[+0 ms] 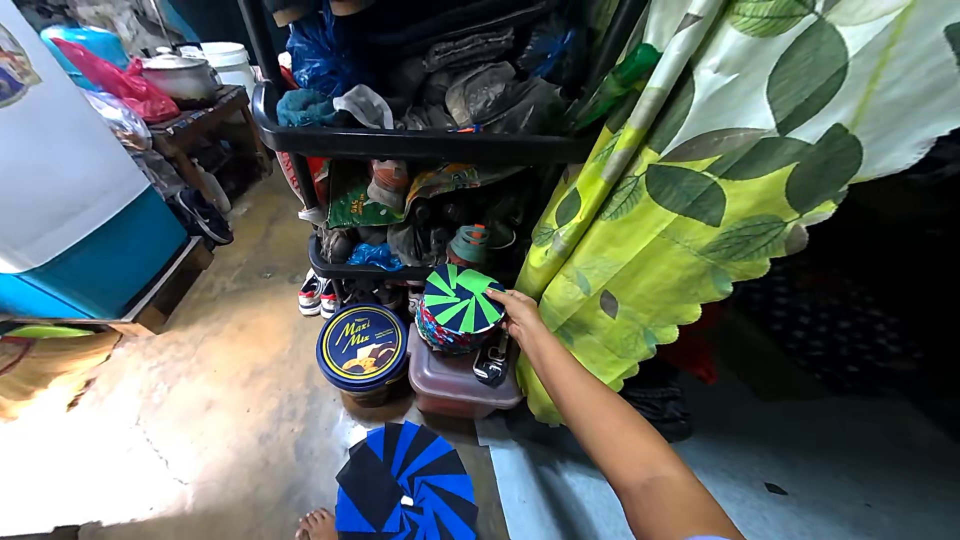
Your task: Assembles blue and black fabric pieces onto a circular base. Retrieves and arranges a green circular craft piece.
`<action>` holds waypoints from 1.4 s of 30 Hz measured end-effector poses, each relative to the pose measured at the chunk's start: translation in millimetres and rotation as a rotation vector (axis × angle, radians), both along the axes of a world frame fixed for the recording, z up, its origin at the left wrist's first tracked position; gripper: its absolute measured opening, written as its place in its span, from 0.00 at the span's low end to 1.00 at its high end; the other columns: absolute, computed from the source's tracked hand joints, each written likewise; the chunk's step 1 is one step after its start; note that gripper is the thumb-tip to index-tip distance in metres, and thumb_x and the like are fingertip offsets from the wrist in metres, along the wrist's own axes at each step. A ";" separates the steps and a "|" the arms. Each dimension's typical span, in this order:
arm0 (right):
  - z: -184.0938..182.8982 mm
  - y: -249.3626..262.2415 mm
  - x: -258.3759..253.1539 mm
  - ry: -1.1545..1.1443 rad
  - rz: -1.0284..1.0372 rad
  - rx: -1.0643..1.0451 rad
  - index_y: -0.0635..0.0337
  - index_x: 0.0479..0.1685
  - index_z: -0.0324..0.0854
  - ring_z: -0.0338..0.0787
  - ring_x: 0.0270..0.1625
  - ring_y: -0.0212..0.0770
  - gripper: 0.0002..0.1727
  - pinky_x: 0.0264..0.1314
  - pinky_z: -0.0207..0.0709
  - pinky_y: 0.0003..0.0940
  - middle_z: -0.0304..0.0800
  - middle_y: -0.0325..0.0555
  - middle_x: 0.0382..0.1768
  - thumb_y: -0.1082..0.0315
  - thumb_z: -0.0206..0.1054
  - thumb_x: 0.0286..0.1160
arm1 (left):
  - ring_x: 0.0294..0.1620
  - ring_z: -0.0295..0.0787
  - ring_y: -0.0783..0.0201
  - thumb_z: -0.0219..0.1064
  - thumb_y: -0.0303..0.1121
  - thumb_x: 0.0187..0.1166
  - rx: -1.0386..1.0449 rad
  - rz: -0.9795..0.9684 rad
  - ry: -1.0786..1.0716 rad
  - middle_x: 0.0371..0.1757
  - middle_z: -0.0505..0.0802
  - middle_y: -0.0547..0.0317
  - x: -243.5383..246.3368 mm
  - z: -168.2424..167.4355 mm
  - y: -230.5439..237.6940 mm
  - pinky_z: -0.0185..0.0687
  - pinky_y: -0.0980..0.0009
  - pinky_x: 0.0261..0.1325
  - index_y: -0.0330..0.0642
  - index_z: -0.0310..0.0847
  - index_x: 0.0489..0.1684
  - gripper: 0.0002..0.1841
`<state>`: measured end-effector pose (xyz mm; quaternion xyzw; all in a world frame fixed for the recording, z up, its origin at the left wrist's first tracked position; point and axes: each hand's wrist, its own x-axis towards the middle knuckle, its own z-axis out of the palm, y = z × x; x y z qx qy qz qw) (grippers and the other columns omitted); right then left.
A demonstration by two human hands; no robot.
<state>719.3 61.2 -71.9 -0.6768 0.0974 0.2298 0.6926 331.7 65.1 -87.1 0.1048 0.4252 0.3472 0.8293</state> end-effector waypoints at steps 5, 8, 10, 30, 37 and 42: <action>-0.4 2.1 10.7 -0.112 0.084 -0.196 0.75 0.58 0.79 0.84 0.53 0.50 0.26 0.59 0.79 0.47 0.84 0.66 0.56 0.58 0.77 0.75 | 0.40 0.93 0.77 0.29 0.47 0.96 0.081 0.176 -0.035 0.37 0.92 0.70 -17.2 -63.3 14.8 0.92 0.70 0.38 0.48 0.72 0.50 0.24; -1.3 3.9 16.5 -0.199 0.128 -0.281 0.77 0.51 0.79 0.82 0.51 0.50 0.22 0.59 0.76 0.48 0.83 0.66 0.52 0.68 0.81 0.68 | 0.43 0.92 0.76 0.28 0.47 0.96 0.121 0.149 -0.065 0.41 0.92 0.68 -18.5 -62.4 12.1 0.92 0.70 0.42 0.46 0.70 0.53 0.24; -6.9 4.9 22.6 -0.265 0.142 -0.317 0.75 0.47 0.82 0.84 0.47 0.50 0.18 0.54 0.78 0.50 0.86 0.64 0.47 0.73 0.82 0.63 | 0.44 0.93 0.74 0.21 0.50 0.94 0.117 0.044 -0.084 0.41 0.93 0.66 -11.4 -31.6 3.9 0.92 0.71 0.43 0.45 0.72 0.54 0.30; -4.7 -0.4 27.4 -0.269 0.221 -0.114 0.71 0.54 0.81 0.83 0.42 0.41 0.17 0.48 0.80 0.38 0.85 0.56 0.46 0.83 0.74 0.66 | 0.38 0.95 0.69 0.20 0.50 0.93 -0.005 -0.109 -0.007 0.35 0.95 0.63 11.3 32.0 -5.3 0.91 0.69 0.40 0.49 0.78 0.48 0.34; -10.3 -3.7 26.6 -0.318 0.263 -0.003 0.71 0.54 0.79 0.82 0.41 0.36 0.14 0.48 0.80 0.34 0.84 0.51 0.44 0.87 0.67 0.71 | 0.37 0.94 0.69 0.21 0.45 0.94 -0.016 -0.080 0.043 0.33 0.95 0.60 16.3 49.4 -1.9 0.90 0.71 0.42 0.43 0.79 0.43 0.34; -13.6 -7.1 24.9 -0.095 0.213 0.261 0.66 0.57 0.72 0.86 0.41 0.35 0.12 0.48 0.84 0.33 0.83 0.46 0.42 0.86 0.57 0.80 | 0.35 0.96 0.69 0.21 0.41 0.93 0.102 -0.024 -0.159 0.32 0.97 0.58 5.4 16.0 -2.2 0.92 0.73 0.38 0.42 0.81 0.36 0.34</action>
